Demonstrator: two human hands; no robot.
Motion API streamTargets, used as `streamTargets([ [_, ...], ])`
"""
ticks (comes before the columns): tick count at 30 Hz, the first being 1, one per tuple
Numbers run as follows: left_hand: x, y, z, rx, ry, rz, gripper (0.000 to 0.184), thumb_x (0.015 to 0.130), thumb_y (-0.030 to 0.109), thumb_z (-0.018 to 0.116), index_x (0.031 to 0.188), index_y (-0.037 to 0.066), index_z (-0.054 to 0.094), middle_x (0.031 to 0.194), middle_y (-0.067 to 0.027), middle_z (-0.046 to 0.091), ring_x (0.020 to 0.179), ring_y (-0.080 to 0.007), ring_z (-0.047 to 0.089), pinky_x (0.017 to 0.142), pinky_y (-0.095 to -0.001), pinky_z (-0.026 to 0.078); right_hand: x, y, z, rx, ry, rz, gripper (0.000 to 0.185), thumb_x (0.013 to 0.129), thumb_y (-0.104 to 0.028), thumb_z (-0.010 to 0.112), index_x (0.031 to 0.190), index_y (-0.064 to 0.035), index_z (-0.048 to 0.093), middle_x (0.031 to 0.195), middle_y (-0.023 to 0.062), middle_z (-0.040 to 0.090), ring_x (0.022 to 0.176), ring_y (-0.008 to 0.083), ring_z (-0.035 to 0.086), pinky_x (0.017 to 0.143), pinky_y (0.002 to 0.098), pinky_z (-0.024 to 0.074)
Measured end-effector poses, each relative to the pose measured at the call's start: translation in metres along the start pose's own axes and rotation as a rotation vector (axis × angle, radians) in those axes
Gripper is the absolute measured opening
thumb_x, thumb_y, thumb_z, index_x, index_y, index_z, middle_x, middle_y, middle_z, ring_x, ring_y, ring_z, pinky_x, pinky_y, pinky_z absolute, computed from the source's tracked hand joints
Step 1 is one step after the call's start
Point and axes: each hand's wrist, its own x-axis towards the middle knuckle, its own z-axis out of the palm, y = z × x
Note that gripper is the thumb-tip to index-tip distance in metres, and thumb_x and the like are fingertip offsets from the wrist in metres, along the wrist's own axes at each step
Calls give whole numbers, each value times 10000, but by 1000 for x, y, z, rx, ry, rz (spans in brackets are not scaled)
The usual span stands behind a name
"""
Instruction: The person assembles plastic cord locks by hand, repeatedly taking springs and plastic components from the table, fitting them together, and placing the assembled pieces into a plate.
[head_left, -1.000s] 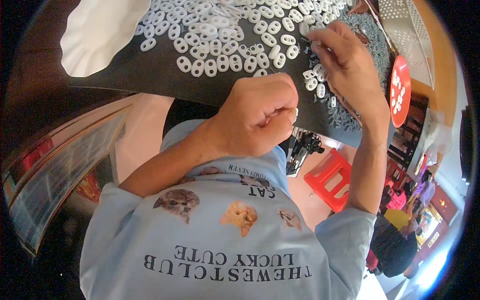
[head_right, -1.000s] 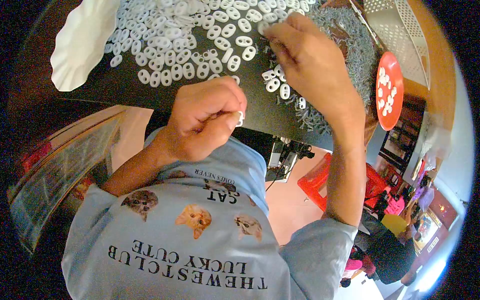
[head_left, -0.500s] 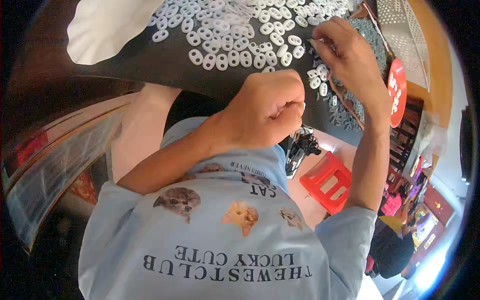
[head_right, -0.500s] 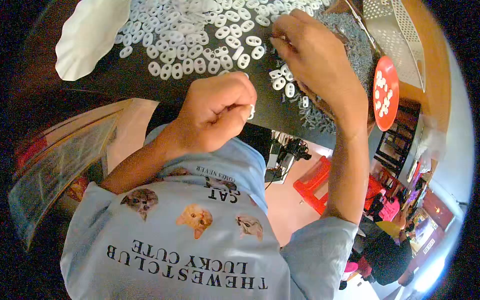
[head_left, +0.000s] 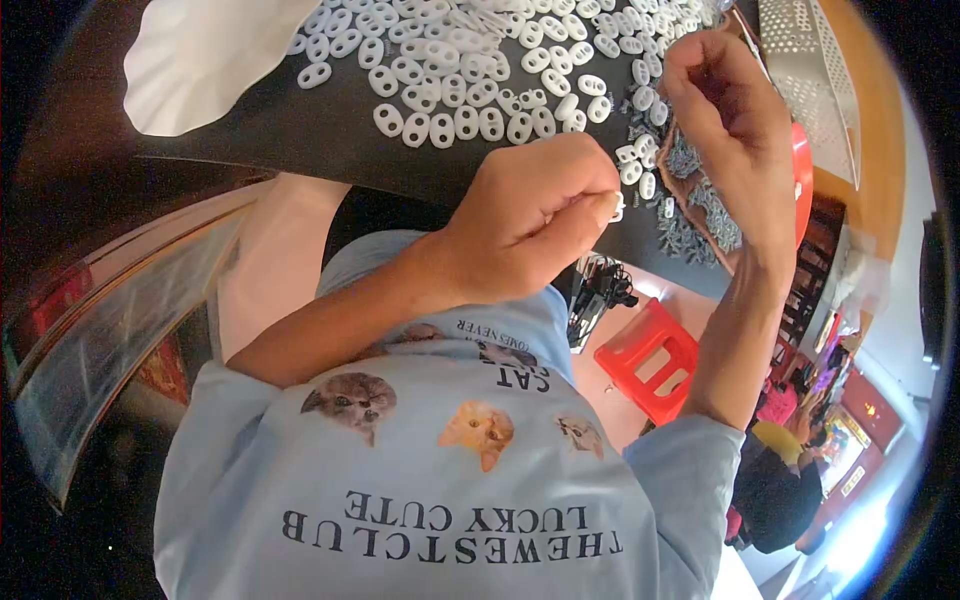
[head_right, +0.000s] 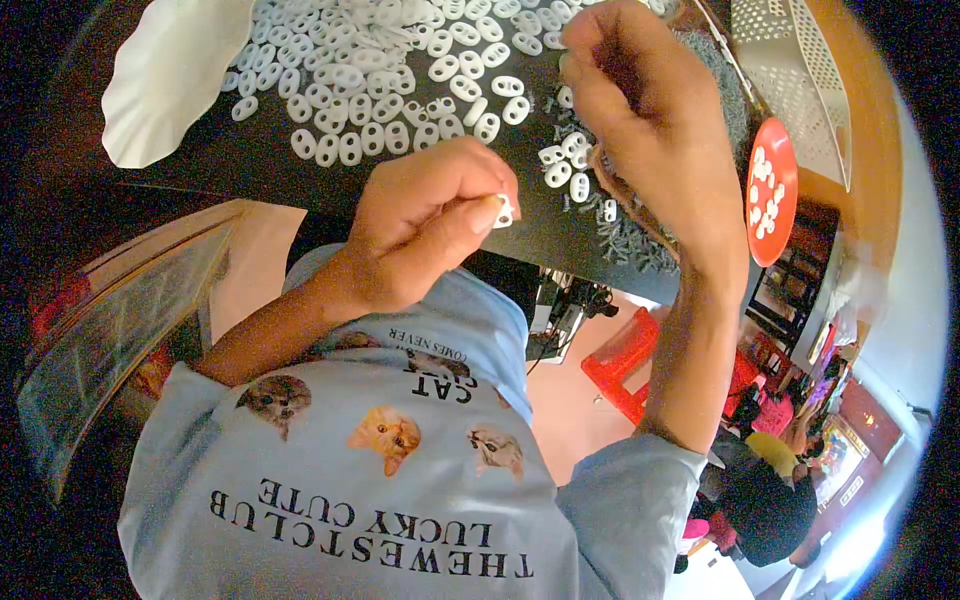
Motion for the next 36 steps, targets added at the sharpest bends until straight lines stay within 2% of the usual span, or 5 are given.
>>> streamTargets([
  [4, -1, 10, 1, -215, 32, -253, 152, 959, 112, 470, 943, -4, 567, 831, -51, 580, 537, -32, 415, 471, -196, 335, -20, -8, 0, 56, 42, -24, 116, 915, -40, 589, 1023, 1, 600, 795, -65, 520, 700, 4, 442, 604, 165, 348],
  [6, 0, 7, 2, -238, 38, -244, 166, 976, 141, 463, 972, 6, 560, 816, -44, 571, 531, -28, 404, 465, -187, 334, -29, -14, 0, 59, 26, -48, 140, 912, -39, 596, 1045, 2, 607, 800, -56, 541, 685, 4, 450, 592, 161, 352],
  [11, 3, 12, 0, -366, 62, -334, 177, 995, 167, 460, 1007, 6, 533, 762, -33, 528, 521, -26, 380, 455, -181, 324, -48, -22, 6, 279, 41, 128, 89, 909, -78, 630, 926, 9, 615, 750, -33, 556, 618, 27, 460, 549, 178, 377],
  [23, 2, 6, 3, -288, 73, -279, 198, 994, 205, 493, 999, 12, 540, 750, -16, 522, 523, -13, 371, 443, -170, 307, -57, -18, 25, 392, 113, 180, 196, 943, -189, 614, 921, 5, 618, 728, -26, 563, 613, 25, 448, 526, 186, 346],
  [36, 2, 6, 2, -318, 44, -299, 197, 990, 210, 502, 1004, 18, 546, 740, -10, 529, 514, -15, 378, 435, -167, 298, -55, -15, 31, 371, 91, 155, 198, 941, -188, 618, 914, 8, 619, 722, -18, 573, 612, 29, 454, 529, 185, 358],
])
